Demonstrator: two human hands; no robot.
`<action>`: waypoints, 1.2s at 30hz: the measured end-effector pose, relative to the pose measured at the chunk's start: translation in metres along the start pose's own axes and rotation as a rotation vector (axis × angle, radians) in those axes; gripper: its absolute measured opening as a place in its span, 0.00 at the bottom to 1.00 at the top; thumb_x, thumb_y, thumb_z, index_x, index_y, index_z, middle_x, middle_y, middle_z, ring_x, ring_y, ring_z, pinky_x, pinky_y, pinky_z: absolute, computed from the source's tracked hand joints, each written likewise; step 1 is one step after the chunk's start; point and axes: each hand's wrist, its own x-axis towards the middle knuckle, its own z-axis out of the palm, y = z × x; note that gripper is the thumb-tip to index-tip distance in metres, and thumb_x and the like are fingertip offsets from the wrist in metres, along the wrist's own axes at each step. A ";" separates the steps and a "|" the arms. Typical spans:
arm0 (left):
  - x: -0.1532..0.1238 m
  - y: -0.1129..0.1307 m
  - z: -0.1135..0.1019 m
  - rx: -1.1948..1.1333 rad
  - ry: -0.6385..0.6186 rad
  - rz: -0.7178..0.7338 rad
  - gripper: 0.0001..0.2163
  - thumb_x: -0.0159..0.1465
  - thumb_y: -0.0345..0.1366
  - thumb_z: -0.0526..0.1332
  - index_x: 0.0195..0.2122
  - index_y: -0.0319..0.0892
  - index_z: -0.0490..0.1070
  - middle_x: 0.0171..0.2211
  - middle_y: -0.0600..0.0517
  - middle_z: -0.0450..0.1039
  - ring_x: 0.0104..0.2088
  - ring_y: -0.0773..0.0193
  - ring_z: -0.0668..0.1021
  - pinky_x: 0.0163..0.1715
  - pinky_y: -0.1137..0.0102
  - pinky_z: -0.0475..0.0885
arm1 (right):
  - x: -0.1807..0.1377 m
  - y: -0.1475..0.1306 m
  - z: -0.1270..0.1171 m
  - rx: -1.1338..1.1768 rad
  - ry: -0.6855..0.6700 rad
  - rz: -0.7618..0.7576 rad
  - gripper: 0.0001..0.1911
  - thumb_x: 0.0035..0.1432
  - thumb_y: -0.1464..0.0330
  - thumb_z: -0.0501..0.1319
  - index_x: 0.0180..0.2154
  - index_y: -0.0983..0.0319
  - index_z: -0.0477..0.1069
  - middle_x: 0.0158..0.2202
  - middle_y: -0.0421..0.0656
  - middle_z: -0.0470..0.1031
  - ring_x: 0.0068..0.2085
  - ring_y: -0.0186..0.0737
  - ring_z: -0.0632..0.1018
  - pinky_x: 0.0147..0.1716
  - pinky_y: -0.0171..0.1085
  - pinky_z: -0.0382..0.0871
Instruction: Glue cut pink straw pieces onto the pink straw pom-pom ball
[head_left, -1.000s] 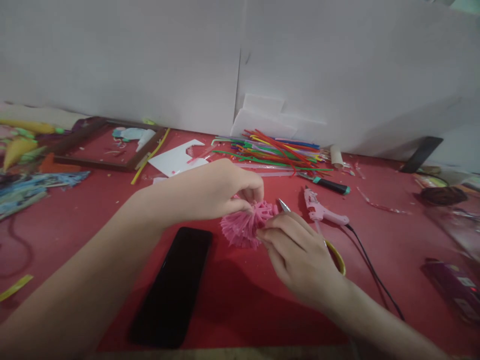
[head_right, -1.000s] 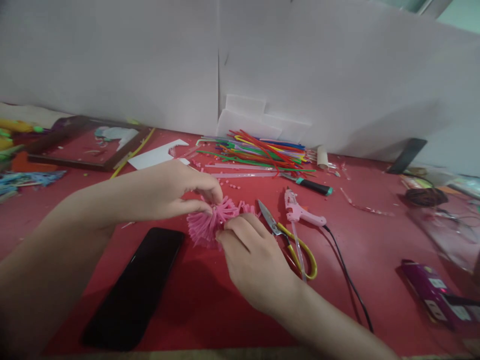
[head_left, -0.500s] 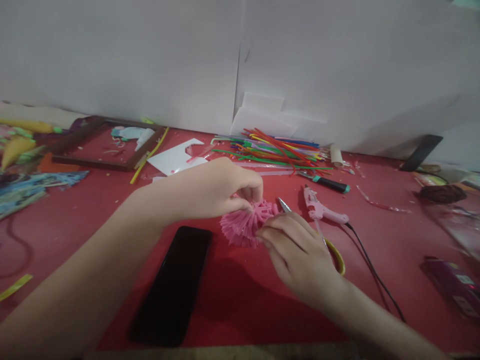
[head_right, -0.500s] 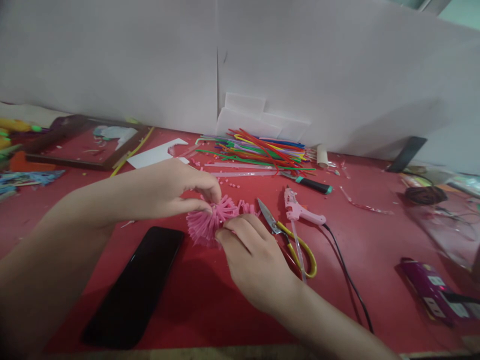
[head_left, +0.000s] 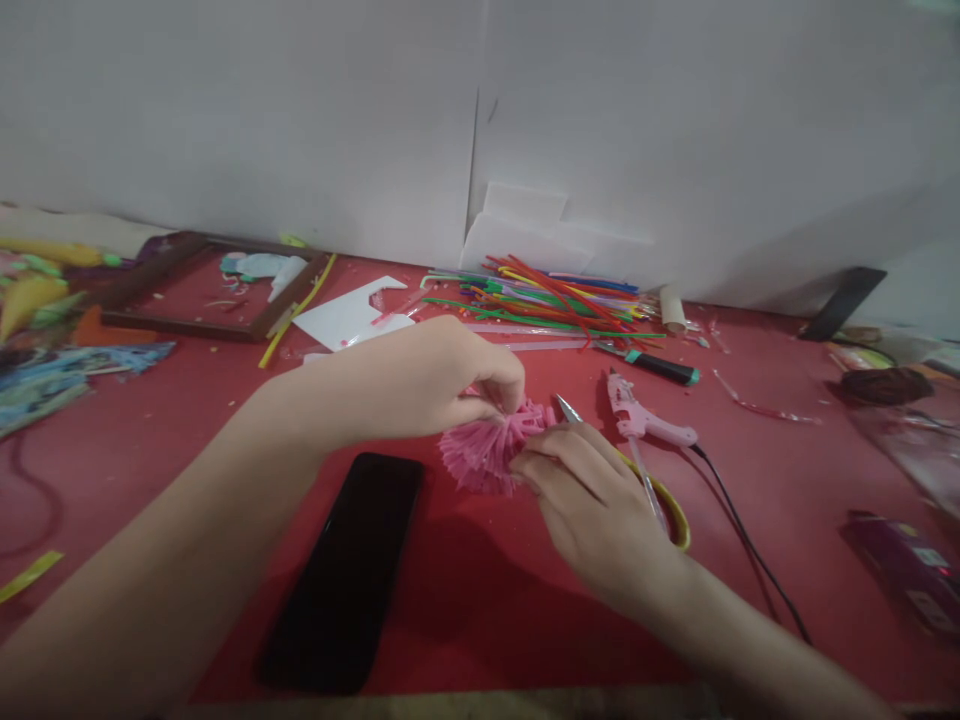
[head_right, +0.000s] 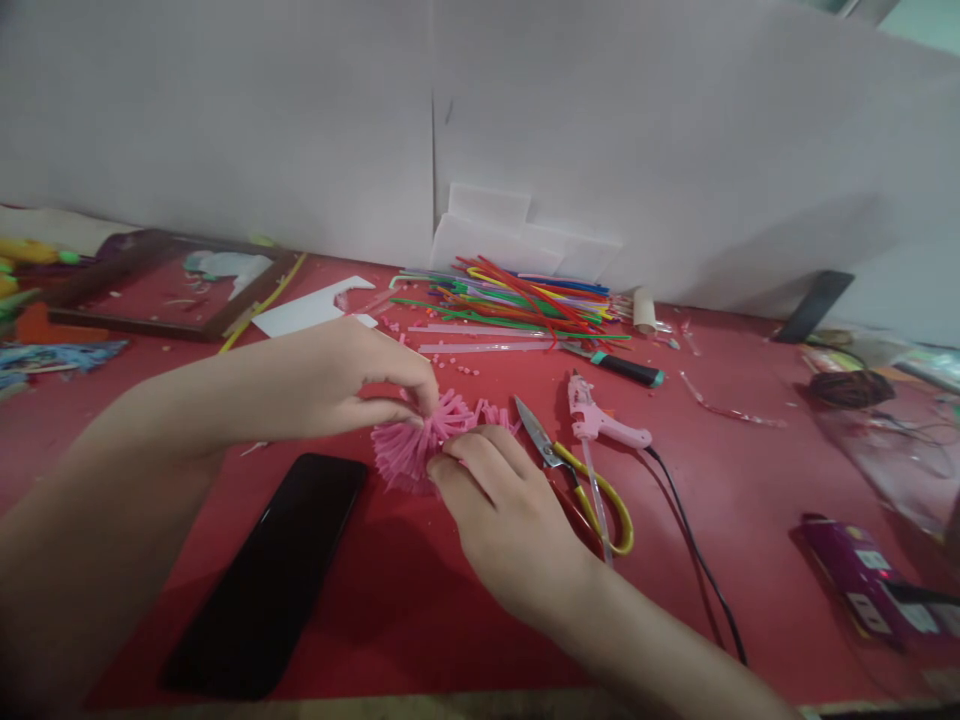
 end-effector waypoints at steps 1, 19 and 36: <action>0.000 0.000 0.000 -0.001 0.000 -0.003 0.08 0.63 0.29 0.58 0.35 0.50 0.76 0.33 0.61 0.79 0.33 0.69 0.77 0.33 0.72 0.64 | 0.000 0.000 0.000 0.010 -0.010 0.004 0.13 0.64 0.80 0.52 0.39 0.66 0.74 0.37 0.46 0.75 0.39 0.40 0.72 0.41 0.40 0.72; 0.000 0.000 -0.001 0.018 -0.003 -0.011 0.08 0.63 0.30 0.58 0.36 0.49 0.76 0.33 0.59 0.80 0.33 0.67 0.78 0.32 0.72 0.64 | 0.002 -0.001 -0.001 0.060 -0.011 0.031 0.11 0.62 0.80 0.55 0.36 0.64 0.75 0.35 0.45 0.76 0.38 0.40 0.73 0.42 0.41 0.72; 0.000 0.002 0.000 0.012 0.005 -0.023 0.09 0.63 0.29 0.58 0.36 0.50 0.76 0.34 0.61 0.80 0.34 0.68 0.78 0.32 0.73 0.64 | 0.003 -0.003 -0.004 0.066 0.002 0.073 0.13 0.64 0.79 0.52 0.36 0.64 0.73 0.35 0.45 0.75 0.36 0.39 0.73 0.37 0.38 0.72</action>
